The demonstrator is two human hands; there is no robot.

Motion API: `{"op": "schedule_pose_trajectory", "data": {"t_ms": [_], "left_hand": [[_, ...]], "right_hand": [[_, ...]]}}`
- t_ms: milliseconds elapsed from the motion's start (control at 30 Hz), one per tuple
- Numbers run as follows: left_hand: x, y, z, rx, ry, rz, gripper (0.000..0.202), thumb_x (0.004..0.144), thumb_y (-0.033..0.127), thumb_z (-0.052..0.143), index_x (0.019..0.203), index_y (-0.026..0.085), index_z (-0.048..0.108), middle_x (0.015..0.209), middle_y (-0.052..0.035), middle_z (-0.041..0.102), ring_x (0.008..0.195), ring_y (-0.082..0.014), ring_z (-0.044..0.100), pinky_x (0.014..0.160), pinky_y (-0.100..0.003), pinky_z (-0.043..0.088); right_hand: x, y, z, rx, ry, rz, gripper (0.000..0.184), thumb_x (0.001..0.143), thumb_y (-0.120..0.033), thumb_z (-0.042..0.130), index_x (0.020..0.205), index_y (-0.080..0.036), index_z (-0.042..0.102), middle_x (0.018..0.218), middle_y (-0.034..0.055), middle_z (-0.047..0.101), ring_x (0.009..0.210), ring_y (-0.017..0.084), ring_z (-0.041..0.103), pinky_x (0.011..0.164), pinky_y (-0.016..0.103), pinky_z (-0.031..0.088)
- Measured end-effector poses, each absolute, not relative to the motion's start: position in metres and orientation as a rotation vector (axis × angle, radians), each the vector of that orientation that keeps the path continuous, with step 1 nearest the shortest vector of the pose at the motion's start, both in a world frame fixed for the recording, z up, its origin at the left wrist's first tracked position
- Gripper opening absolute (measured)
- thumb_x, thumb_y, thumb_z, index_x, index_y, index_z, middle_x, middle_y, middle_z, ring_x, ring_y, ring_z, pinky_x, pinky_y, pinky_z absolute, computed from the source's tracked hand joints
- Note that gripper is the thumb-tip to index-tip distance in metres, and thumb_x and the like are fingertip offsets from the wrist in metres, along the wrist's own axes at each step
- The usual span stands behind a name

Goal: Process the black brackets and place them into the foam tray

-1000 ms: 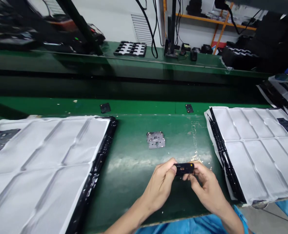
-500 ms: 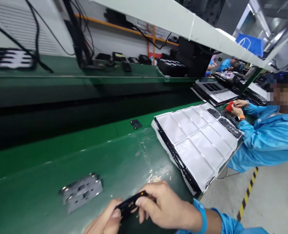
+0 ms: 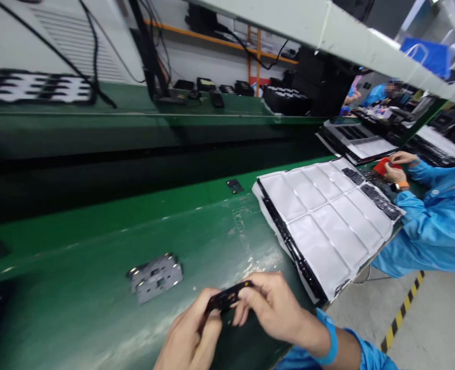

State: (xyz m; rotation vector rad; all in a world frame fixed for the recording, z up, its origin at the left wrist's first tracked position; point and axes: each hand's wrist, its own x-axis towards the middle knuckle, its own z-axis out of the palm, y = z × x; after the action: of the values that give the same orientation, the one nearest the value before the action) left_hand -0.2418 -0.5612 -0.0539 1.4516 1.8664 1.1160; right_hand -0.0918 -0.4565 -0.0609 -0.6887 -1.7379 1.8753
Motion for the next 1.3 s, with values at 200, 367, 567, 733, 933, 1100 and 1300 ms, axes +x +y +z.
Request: {"op": "schedule_pose_trajectory", "data": {"t_ms": [200,367,567,733,933,1100,1300], "left_hand": [[-0.237,-0.557,-0.052,1.467,2.008,1.044,0.024,0.099,0.027,0.046,0.09,0.021,0.068,0.071,-0.0001,0.066,0.06,-0.0166,0.062,0.059,-0.024,0.049],[-0.243,-0.558,-0.054,1.645,1.955,0.949,0.035,0.104,0.023,0.042,0.108,0.023,0.076,0.088,-0.0054,0.078,0.077,-0.02,0.072,0.077,-0.031,0.056],[-0.248,-0.56,-0.043,1.477,1.93,1.064,0.043,0.101,0.024,0.048,0.142,0.023,0.063,0.14,-0.0124,0.069,0.122,-0.0254,0.068,0.107,-0.043,0.055],[-0.239,-0.551,-0.033,1.126,1.737,1.303,0.028,0.1,0.033,0.056,0.114,0.017,0.074,0.09,-0.0051,0.075,0.077,-0.0176,0.07,0.073,-0.029,0.058],[-0.234,-0.553,-0.033,0.893,1.614,1.366,0.029,0.101,0.034,0.052,0.103,0.012,0.07,0.061,0.0006,0.066,0.052,-0.0122,0.057,0.054,-0.022,0.046],[-0.234,-0.557,-0.03,0.816,1.616,1.41,0.028,0.098,0.036,0.056,0.11,0.014,0.068,0.063,-0.0004,0.07,0.054,-0.0137,0.062,0.052,-0.021,0.048],[-0.232,-0.559,-0.032,0.846,1.597,1.413,0.024,0.1,0.035,0.054,0.1,0.015,0.066,0.06,0.0001,0.07,0.051,-0.0129,0.061,0.053,-0.022,0.049]], "right_hand": [[-0.082,-0.447,-0.05,-0.86,-1.651,1.7,0.041,0.102,-0.055,0.058,0.09,-0.017,0.069,0.068,0.0045,0.076,0.062,0.018,0.074,0.064,0.028,0.061],[-0.08,-0.442,-0.045,-0.841,-1.653,1.717,0.037,0.102,-0.052,0.061,0.093,-0.017,0.072,0.07,0.0056,0.078,0.062,0.019,0.074,0.063,0.03,0.062],[-0.081,-0.444,-0.045,-0.805,-1.704,1.759,0.037,0.103,-0.049,0.06,0.094,-0.016,0.071,0.068,0.0053,0.077,0.059,0.018,0.073,0.06,0.028,0.06],[-0.083,-0.45,-0.043,-0.72,-1.857,1.797,0.033,0.106,-0.044,0.056,0.097,-0.016,0.07,0.068,0.0026,0.072,0.059,0.016,0.069,0.06,0.026,0.055],[-0.084,-0.456,-0.047,-0.77,-1.838,1.712,0.027,0.109,-0.039,0.05,0.102,-0.018,0.064,0.063,-0.0016,0.065,0.054,0.013,0.062,0.054,0.024,0.048],[-0.09,-0.461,-0.05,-0.783,-1.785,1.658,0.021,0.106,-0.034,0.055,0.112,-0.018,0.067,0.063,-0.003,0.062,0.054,0.012,0.062,0.054,0.022,0.049],[-0.094,-0.461,-0.055,-0.775,-1.649,1.702,0.019,0.102,-0.033,0.061,0.11,-0.018,0.07,0.058,-0.0054,0.059,0.045,0.009,0.056,0.046,0.018,0.043]]}}
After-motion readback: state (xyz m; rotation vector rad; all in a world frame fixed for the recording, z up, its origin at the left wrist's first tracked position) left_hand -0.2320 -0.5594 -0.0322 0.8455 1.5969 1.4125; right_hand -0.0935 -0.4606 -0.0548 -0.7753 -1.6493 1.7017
